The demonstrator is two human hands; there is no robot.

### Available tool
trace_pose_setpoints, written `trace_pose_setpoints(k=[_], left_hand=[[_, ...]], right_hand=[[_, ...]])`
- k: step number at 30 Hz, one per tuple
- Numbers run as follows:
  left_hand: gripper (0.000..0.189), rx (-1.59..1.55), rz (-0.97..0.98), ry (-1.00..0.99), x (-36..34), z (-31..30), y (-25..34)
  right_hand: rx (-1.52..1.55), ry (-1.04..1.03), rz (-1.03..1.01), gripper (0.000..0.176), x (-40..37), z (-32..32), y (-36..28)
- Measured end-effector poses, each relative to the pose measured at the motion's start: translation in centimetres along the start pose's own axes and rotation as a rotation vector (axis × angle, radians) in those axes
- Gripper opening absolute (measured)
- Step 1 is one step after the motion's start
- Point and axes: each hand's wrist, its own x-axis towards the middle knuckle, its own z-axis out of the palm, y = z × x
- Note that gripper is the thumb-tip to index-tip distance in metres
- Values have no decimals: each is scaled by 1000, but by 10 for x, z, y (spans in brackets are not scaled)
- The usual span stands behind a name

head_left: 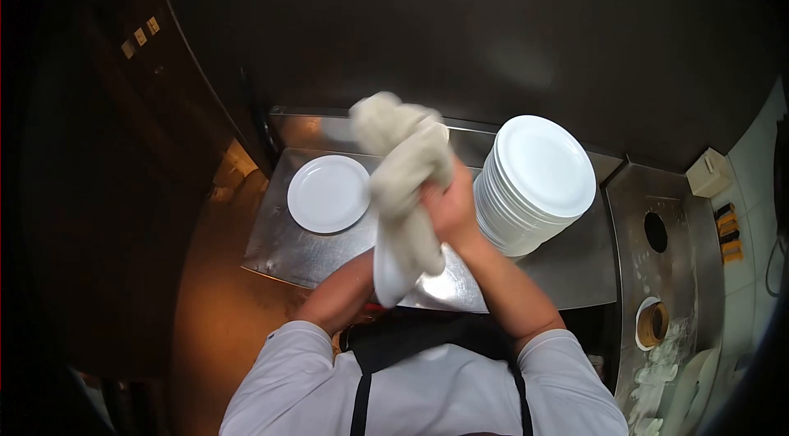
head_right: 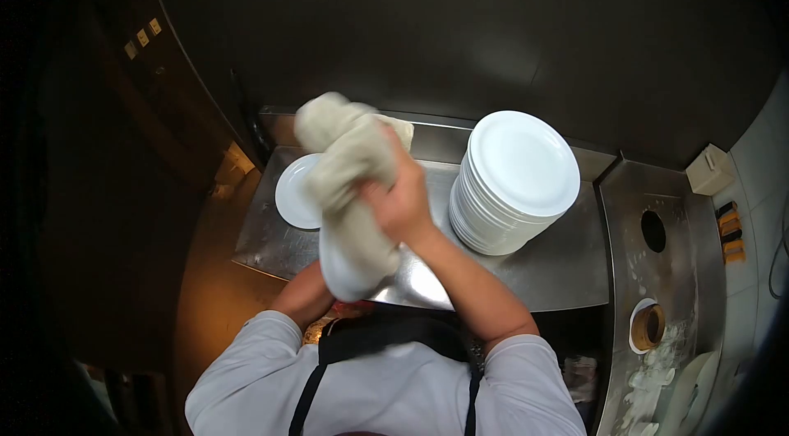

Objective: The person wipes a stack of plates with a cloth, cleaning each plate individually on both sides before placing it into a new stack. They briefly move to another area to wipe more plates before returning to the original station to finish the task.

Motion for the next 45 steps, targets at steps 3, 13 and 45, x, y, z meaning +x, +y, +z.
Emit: trace_pose_setpoints(k=[3, 13, 45], left_hand=[[62, 8, 13, 11, -2, -7, 4], [62, -2, -29, -66, -19, -13, -3], [62, 624, 200, 245, 28, -12, -36]], right_hand=[[37, -38, 363, 52, -30, -24, 37], [-165, -103, 169, 84, -27, -14, 1], [-286, -141, 39, 78, -164, -46, 110]])
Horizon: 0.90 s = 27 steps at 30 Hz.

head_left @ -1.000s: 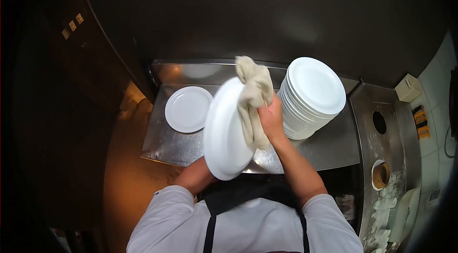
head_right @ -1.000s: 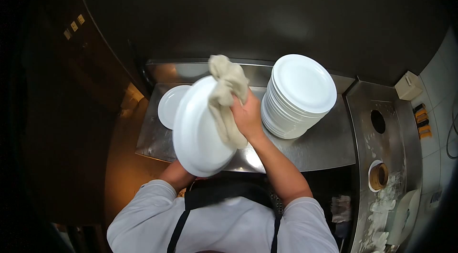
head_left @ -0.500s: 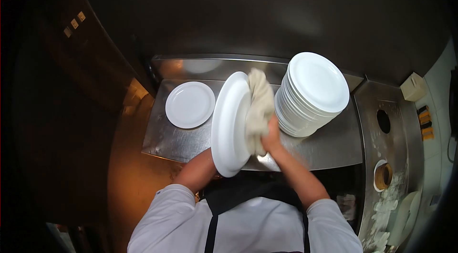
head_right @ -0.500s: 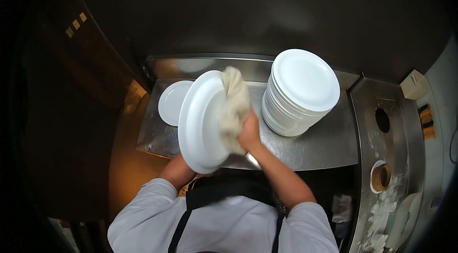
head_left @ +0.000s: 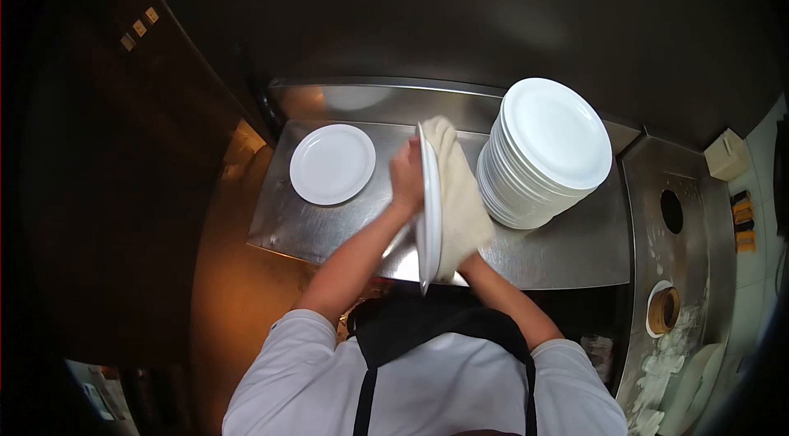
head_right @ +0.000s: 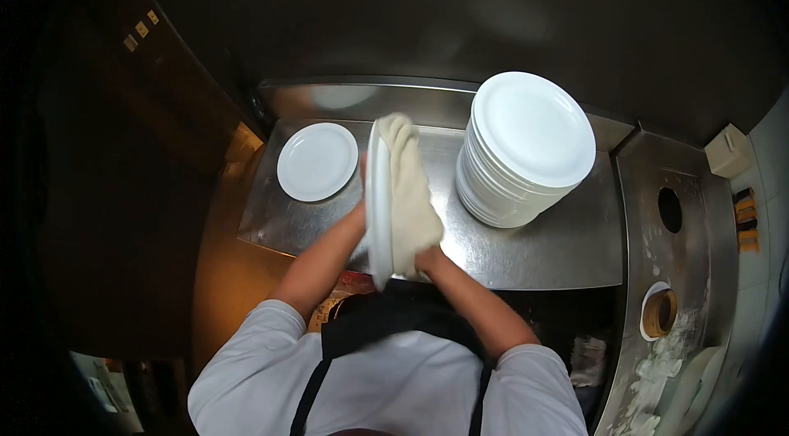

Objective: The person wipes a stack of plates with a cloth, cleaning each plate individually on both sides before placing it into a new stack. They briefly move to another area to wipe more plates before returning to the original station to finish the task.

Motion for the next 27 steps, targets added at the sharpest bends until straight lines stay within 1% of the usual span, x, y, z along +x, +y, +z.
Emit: trace_pose_setpoints(k=[2, 3, 5, 6, 8, 10, 11, 14, 15, 16, 17, 18, 21, 24, 27], left_hand=[[62, 242, 20, 21, 31, -23, -19], [62, 363, 28, 13, 44, -34, -27], [62, 589, 203, 25, 62, -48, -13], [59, 678, 204, -28, 72, -59, 10], [38, 574, 350, -105, 83, -75, 60], [44, 252, 321, -105, 82, -93, 106], [51, 90, 298, -101, 77, -97, 115], [61, -333, 226, 58, 34, -103, 86], [56, -235, 141, 59, 6, -97, 82], [55, -147, 98, 72, -20, -87, 62], [51, -234, 93, 139, -36, -79, 61], [45, -349, -21, 191, -41, -83, 71], [36, -274, -97, 8, -42, -116, 65], [29, -126, -83, -199, -42, -163, 78], [31, 103, -13, -486, -35, -202, 97]], right_hand=[[212, 49, 101, 76, 10, -6, -46], [284, 85, 246, 69, 30, -18, -68], [424, 167, 529, 55, 61, -36, -92], [466, 250, 532, 48, 64, -38, -82], [550, 416, 535, 35, 67, -39, -55], [755, 528, 536, 32, 77, -40, -56], [855, 580, 540, 30, 80, -38, -58], [1008, 673, 537, 34, 90, -20, -64], [1061, 708, 540, 35, 93, -14, -65], [1076, 681, 547, 36, 92, -8, -64], [1086, 647, 564, 38, 88, -1, -62], [1095, 610, 586, 39, 84, 5, -58], [992, 515, 599, 37, 76, 8, -43], [632, 321, 472, 34, 83, -22, -31], [249, -57, 211, 36, 109, -56, -59]])
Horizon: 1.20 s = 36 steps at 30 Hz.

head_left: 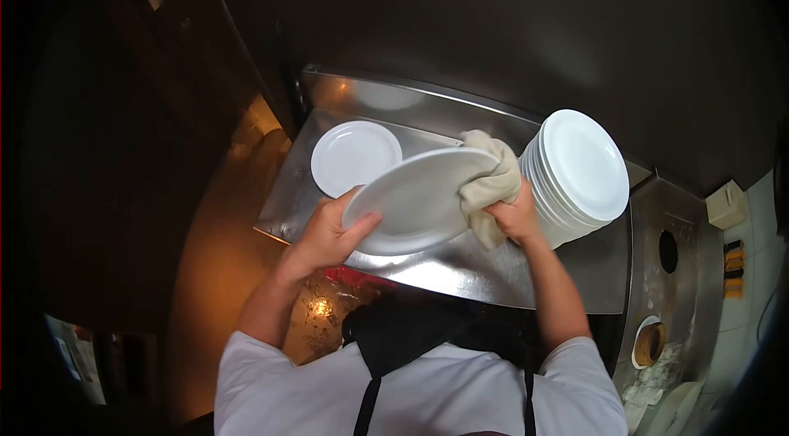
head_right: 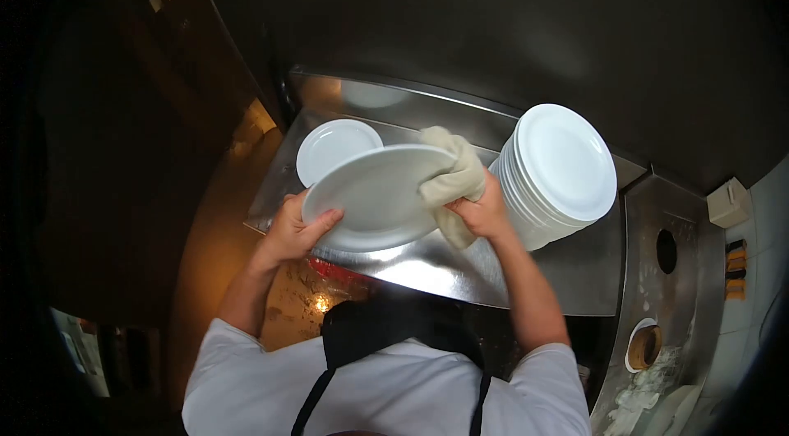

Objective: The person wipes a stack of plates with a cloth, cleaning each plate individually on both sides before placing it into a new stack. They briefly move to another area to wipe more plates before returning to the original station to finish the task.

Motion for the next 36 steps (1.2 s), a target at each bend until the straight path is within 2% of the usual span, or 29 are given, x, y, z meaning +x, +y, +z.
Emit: trace_pose_setpoints(k=[1, 3, 6, 7, 10, 11, 13, 15, 16, 17, 20, 21, 22, 24, 28, 31, 34, 36], left_hand=[[35, 113, 42, -53, 1, -7, 4], [34, 171, -33, -174, 9, -10, 12], [35, 298, -72, -351, 17, 2, 1], [35, 347, -75, -406, 20, 9, -10], [32, 119, 277, 13, 19, 45, -53], [31, 71, 149, 61, 14, 51, -62], [31, -116, -164, 61, 10, 50, -84], [35, -316, -473, 133, -1, 43, -112], [35, -569, -511, 299, -9, 42, -127], [38, -642, -517, 439, -16, 37, -141], [38, -727, -580, 741, -28, 14, -171], [37, -734, -576, 824, -28, 11, -180], [37, -739, -568, 910, -27, 9, -189], [38, -719, -549, 1008, -25, 9, -211], [39, -727, -519, 1153, -13, 17, -230], [45, -435, -528, 1110, -3, 21, -243], [53, 164, -644, 1171, 15, 29, -254], [63, 347, -737, 1022, 21, 26, -252]], right_hand=[[-130, -117, -21, 38, 9, -6, -13], [-384, -355, -69, 43, 29, -9, -36], [-539, -529, -295, 45, 46, 21, -62], [-590, -531, -353, 45, 46, 32, -61], [-624, -518, -381, 48, 46, 49, -63], [-522, -292, -512, 44, 46, 54, -62], [-291, 13, -354, 42, 40, 47, -74], [-199, 187, -299, 42, 28, 19, -63], [-122, 312, -297, 40, 20, 8, -54], [-123, 359, -270, 46, 9, -6, -47], [-42, 409, -115, 55, -22, -18, -40], [-22, 428, -80, 66, -29, -15, -39], [15, 449, -74, 62, -33, -10, -37], [93, 494, -66, 54, -38, -1, -35], [19, 443, -45, 73, -49, -10, -29], [42, 463, -6, 54, -61, -19, -26], [83, 549, -23, 55, -66, -19, -32], [130, 616, -43, 56, -75, -22, -27]])
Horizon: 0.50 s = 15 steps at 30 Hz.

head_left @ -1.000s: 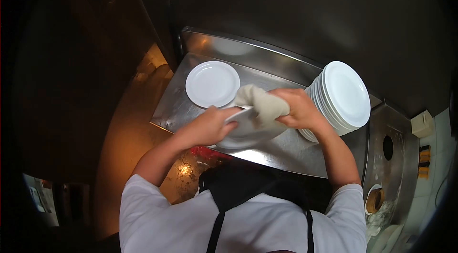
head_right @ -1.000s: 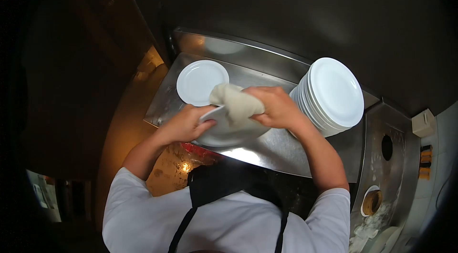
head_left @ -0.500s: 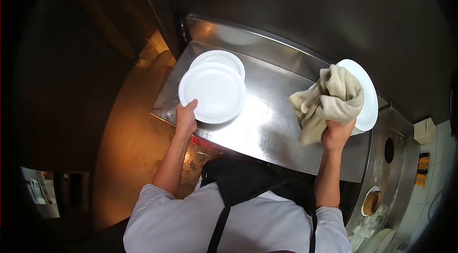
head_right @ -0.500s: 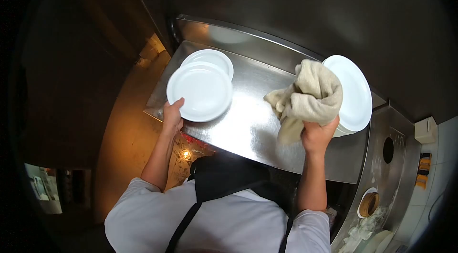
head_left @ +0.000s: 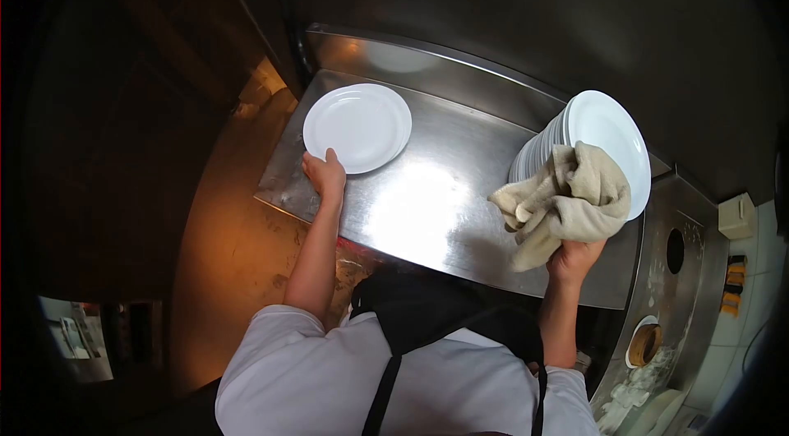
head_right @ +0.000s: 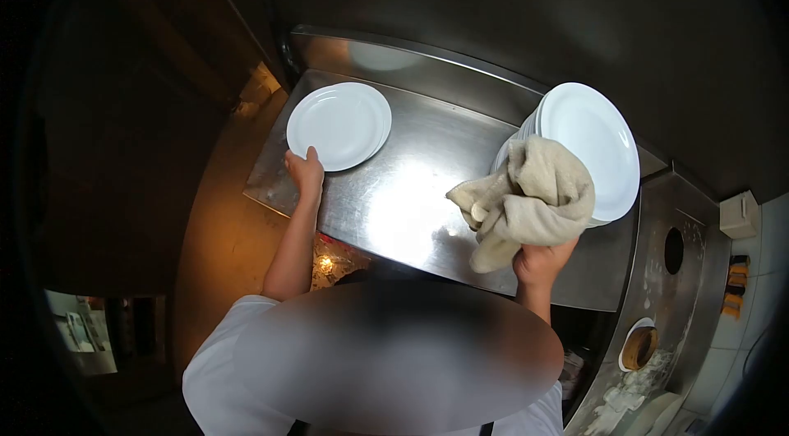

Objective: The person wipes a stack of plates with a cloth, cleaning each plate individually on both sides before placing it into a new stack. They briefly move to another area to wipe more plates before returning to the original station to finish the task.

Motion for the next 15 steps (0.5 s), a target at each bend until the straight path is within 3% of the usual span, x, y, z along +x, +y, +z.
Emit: trace_pose_setpoints(k=[5, 7, 10, 12, 13, 14, 15], left_hand=[[73, 268, -20, -89, 5, 11, 22], [76, 302, 98, 24, 3, 20, 20], [72, 174, 506, 140, -35, 14, 58], [60, -334, 521, -312, -79, 13, 100], [53, -403, 754, -501, -108, 8, 123], [45, -469, 990, -689, -137, 3, 149], [35, -556, 1296, -767, -162, 1, 178]], right_hand=[[-100, 84, -206, 52, 15, -54, -15], [-199, 142, -332, 50, 21, -91, -36], [-518, 371, -382, 38, 51, -104, -84], [-939, -46, -316, 47, 93, -105, -113], [-1042, -254, -265, 47, 118, -89, -112], [-1045, -464, -67, 55, 133, -76, -107], [-1072, -640, -130, 61, 139, -63, -83]])
